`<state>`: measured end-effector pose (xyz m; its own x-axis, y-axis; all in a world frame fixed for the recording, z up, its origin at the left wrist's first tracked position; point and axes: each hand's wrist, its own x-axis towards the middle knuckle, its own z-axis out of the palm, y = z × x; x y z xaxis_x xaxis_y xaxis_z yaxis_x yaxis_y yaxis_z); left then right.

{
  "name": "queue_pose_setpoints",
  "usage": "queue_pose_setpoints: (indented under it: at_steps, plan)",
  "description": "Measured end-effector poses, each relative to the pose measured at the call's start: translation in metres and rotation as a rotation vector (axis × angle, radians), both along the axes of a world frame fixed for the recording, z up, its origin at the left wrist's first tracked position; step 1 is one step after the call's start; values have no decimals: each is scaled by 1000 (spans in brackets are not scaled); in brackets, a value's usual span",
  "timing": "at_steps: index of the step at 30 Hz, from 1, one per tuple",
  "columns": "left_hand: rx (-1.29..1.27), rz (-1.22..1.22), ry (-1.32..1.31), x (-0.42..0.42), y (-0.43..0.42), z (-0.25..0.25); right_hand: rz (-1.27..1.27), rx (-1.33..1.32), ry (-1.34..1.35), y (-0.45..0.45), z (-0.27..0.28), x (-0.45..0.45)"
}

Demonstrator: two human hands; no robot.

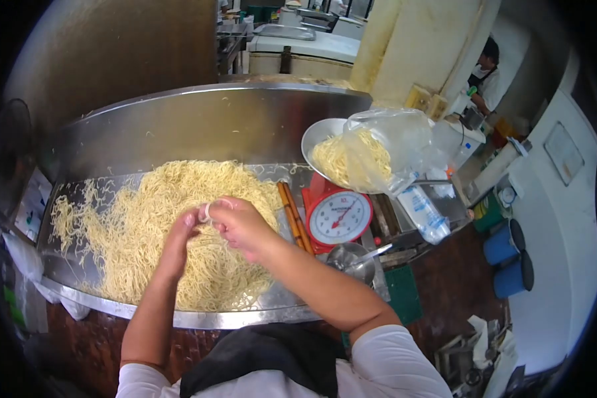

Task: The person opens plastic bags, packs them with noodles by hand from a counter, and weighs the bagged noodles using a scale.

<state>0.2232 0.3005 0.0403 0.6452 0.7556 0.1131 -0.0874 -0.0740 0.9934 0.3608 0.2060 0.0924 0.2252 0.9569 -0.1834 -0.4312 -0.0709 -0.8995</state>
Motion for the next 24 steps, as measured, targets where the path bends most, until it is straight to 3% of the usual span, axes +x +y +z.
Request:
queue_pose_setpoints:
  at_steps: [1,3,7,10,13,14,17,18,20,22,24]
  plan:
    - [-159,-26,-41,-2,-5,-16,-29,32,-20,-2,6,1]
    - [128,-287,82,-11,-8,-35,-87,95,-62,-6,22,7]
    - [71,18,132,-41,23,-83,-122,165,-74,-20,55,21]
    - [194,224,150,-57,46,-104,-101,209,-69,-34,80,24]
    - [282,347,347,-70,62,-114,-102,309,-85,-42,97,29]
    - [246,342,518,-76,68,-115,-92,333,-90,-45,102,31]
    - [747,266,501,-70,64,-114,-69,372,-69,-51,117,27]
    - [721,245,549,-62,54,-104,-40,363,-50,-52,118,26]
    - [382,57,199,-34,30,-66,-2,358,-52,-51,118,24]
    - [-95,-344,-149,-13,-12,18,17,361,-93,-47,112,16]
    - [-112,-510,-195,5,-45,51,41,415,-149,-45,109,13]
